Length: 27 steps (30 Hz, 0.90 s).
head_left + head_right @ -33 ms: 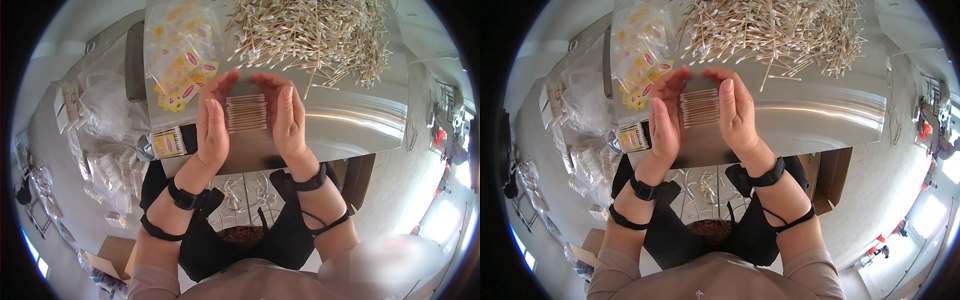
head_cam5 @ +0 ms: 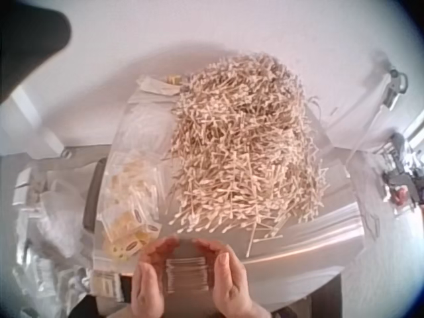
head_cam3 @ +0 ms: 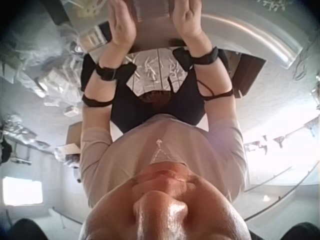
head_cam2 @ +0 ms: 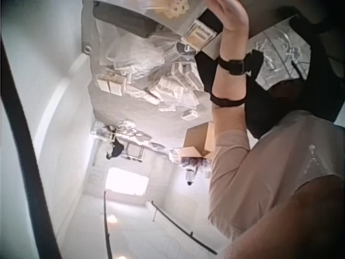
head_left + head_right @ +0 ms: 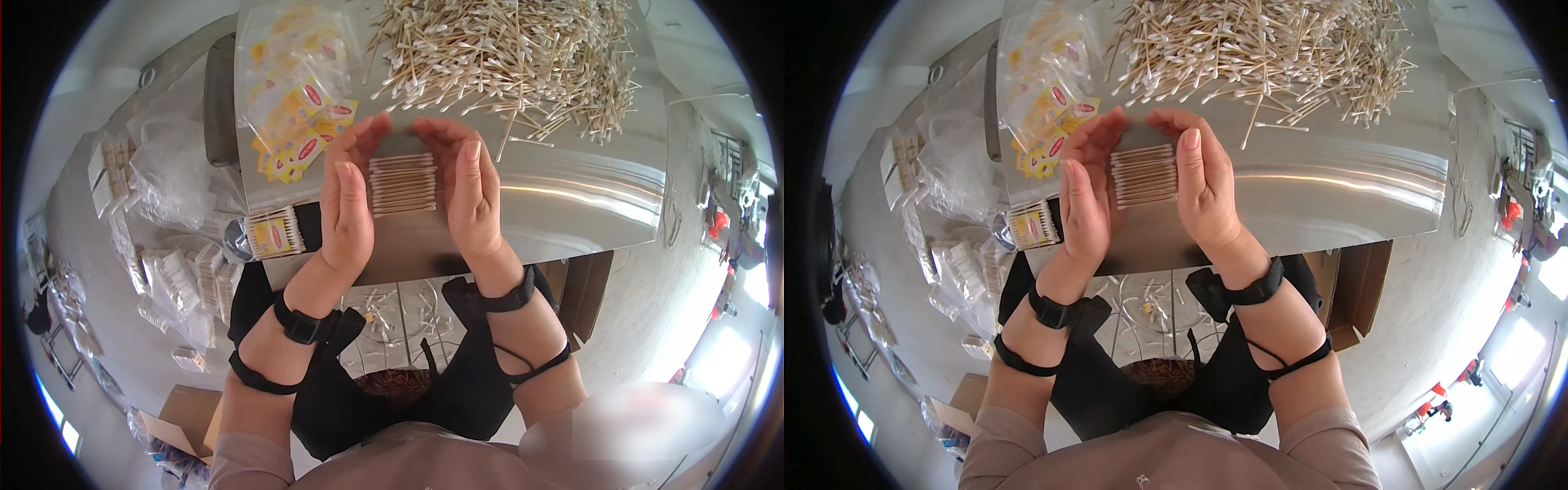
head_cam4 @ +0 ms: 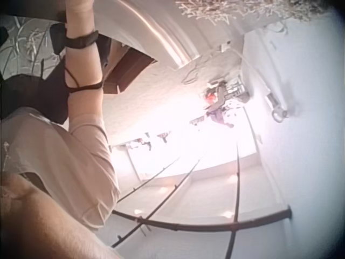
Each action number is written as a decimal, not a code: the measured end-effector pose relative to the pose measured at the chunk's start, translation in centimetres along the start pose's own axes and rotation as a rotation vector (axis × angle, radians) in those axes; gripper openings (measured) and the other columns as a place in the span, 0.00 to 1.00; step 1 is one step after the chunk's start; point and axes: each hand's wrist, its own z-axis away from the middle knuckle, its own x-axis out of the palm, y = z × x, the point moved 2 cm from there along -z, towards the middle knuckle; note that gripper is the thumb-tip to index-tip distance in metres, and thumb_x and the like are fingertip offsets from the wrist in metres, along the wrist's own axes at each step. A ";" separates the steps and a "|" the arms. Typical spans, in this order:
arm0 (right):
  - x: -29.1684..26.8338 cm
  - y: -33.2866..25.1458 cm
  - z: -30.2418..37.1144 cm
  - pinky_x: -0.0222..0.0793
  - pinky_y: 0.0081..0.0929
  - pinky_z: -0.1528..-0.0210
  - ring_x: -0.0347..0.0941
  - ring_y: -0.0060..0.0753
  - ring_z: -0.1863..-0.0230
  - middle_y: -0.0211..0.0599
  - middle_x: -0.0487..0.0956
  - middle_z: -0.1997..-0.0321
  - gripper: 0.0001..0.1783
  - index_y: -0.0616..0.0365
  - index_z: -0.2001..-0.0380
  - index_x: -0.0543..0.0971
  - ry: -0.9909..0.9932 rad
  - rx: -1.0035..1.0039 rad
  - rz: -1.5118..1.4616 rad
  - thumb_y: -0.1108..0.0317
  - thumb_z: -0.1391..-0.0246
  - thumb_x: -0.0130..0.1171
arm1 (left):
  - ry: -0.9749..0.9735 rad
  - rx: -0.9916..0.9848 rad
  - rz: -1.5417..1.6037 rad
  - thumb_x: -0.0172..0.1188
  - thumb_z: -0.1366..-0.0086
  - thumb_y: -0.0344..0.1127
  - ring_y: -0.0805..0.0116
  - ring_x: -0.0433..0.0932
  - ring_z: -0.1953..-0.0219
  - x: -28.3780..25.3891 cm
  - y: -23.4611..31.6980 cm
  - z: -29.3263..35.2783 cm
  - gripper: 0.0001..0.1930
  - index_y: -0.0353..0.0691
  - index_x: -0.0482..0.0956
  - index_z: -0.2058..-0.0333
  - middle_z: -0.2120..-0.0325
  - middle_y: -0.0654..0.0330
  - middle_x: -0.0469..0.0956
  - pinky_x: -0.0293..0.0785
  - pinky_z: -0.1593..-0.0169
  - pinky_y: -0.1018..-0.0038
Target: Packaging bunches of cotton swabs into plastic bags and sealing them.
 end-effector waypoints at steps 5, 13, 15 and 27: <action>-0.3 -0.4 0.2 0.65 0.31 0.34 0.74 0.35 0.41 0.46 0.79 0.45 0.27 0.70 0.44 0.74 -0.014 0.042 -0.075 0.56 0.21 0.35 | -0.112 0.081 -0.337 0.39 0.20 0.55 0.52 0.63 0.29 -1.0 1.2 0.2 0.32 0.31 0.63 0.33 0.31 0.47 0.63 0.56 0.27 0.60; -1.5 -0.4 -0.5 0.67 0.32 0.34 0.74 0.36 0.40 0.45 0.80 0.45 0.28 0.70 0.45 0.75 0.009 -0.034 0.008 0.54 0.21 0.36 | -0.513 0.229 -1.442 0.60 0.34 0.52 0.55 0.55 0.24 1.2 1.9 1.4 0.39 0.36 0.64 0.30 0.27 0.53 0.58 0.48 0.24 0.51; -1.5 -0.4 -0.4 0.67 0.33 0.35 0.75 0.36 0.41 0.46 0.80 0.45 0.28 0.70 0.46 0.76 -0.011 -0.036 0.027 0.54 0.22 0.37 | -0.501 0.225 -1.437 0.60 0.34 0.52 0.54 0.55 0.24 1.2 1.7 1.2 0.39 0.35 0.63 0.30 0.27 0.53 0.57 0.49 0.24 0.51; 0.5 -0.7 1.0 0.63 0.39 0.32 0.69 0.52 0.32 0.55 0.74 0.37 0.23 0.69 0.42 0.72 -0.090 -0.085 0.254 0.59 0.23 0.39 | -0.128 0.141 -0.369 0.33 0.19 0.55 0.51 0.51 0.24 1.6 1.9 0.4 0.37 0.29 0.51 0.27 0.25 0.45 0.50 0.47 0.24 0.60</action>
